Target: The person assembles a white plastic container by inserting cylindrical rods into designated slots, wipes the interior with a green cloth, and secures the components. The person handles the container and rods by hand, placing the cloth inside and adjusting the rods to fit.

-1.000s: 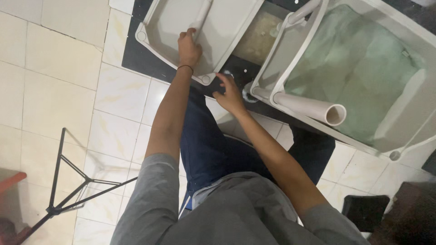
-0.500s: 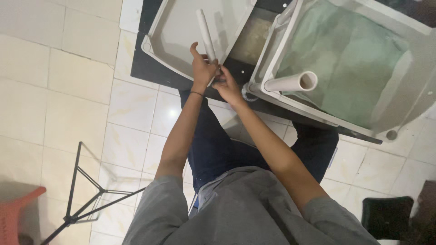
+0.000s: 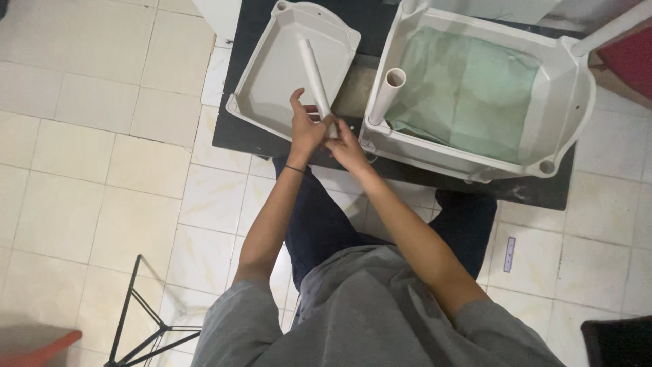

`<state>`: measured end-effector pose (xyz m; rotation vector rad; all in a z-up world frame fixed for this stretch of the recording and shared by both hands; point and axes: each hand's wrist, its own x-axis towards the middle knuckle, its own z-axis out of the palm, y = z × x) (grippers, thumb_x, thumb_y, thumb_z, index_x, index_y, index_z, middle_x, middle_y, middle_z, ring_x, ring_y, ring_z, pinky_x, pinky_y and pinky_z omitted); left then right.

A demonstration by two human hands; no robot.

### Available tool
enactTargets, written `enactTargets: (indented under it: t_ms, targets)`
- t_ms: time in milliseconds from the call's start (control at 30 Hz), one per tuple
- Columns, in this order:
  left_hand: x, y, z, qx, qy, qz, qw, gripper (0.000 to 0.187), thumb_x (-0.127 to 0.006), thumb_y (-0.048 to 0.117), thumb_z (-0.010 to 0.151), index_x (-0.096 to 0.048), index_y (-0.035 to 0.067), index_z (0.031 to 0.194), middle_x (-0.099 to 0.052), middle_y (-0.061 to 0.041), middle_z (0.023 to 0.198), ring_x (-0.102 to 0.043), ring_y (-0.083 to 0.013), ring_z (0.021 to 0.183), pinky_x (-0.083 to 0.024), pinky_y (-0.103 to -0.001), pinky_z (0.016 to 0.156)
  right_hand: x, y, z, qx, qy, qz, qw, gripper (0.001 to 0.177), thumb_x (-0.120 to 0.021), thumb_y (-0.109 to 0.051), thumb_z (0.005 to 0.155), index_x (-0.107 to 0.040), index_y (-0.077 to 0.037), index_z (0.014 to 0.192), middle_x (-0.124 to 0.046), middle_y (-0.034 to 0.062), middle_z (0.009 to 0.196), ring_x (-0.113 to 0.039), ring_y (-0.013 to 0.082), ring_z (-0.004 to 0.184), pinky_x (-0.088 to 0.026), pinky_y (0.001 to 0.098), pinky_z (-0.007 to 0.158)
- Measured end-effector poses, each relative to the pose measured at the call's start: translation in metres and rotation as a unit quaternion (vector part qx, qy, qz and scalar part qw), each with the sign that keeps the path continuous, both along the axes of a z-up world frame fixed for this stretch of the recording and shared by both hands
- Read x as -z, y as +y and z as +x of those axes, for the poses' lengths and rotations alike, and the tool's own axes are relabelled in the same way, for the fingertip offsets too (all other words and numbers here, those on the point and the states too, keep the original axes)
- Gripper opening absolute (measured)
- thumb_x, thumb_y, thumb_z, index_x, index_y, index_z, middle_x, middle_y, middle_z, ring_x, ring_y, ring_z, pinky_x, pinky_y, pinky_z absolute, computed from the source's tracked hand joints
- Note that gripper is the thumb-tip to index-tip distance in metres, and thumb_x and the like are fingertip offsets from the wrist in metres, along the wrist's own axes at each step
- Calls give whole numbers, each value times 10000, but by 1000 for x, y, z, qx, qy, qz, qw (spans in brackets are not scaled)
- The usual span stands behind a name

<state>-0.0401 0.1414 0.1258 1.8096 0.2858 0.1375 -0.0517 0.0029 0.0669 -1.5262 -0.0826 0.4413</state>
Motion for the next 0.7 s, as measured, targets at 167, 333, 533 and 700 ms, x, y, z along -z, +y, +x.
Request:
enactTargets:
  t_ms: [167, 333, 533, 700]
  targets:
    - [-29, -12, -12, 14, -29, -107, 994, 903, -772, 59, 807, -170, 30, 1480, -647, -177, 1063, -728, -269, 912, -621, -367, 711, -19, -45, -19, -35, -6, -5, 999, 461, -620, -28, 884, -535, -53, 1336, -717, 61, 983, -723, 152, 778, -545, 272, 650]
    - [-51, -12, -16, 31, -73, -231, 970, 679, -651, 7, 937, -244, 74, 1476, -647, -128, 1058, -715, -214, 942, -597, -335, 794, -13, -107, -55, -38, 19, 1, 999, 421, -707, -52, 903, -563, -21, 1297, -702, 87, 954, -707, 166, 746, -545, 283, 646]
    - [-47, -68, -58, 94, -103, -274, 951, 550, -669, -5, 996, -323, 78, 1416, -642, -101, 1067, -702, -200, 999, -579, -331, 866, -16, -168, -107, 69, 33, 77, 994, 362, -675, -41, 896, -594, 7, 1246, -716, 93, 912, -729, 180, 784, -594, 320, 696]
    - [-37, -113, -73, 143, -54, -298, 942, 443, -715, 13, 968, -398, 62, 1275, -634, -104, 1060, -686, -174, 948, -614, -318, 758, -43, -209, -145, 208, 56, 225, 950, 329, -671, -53, 881, -609, -46, 1205, -680, 115, 835, -706, 227, 722, -599, 372, 652]
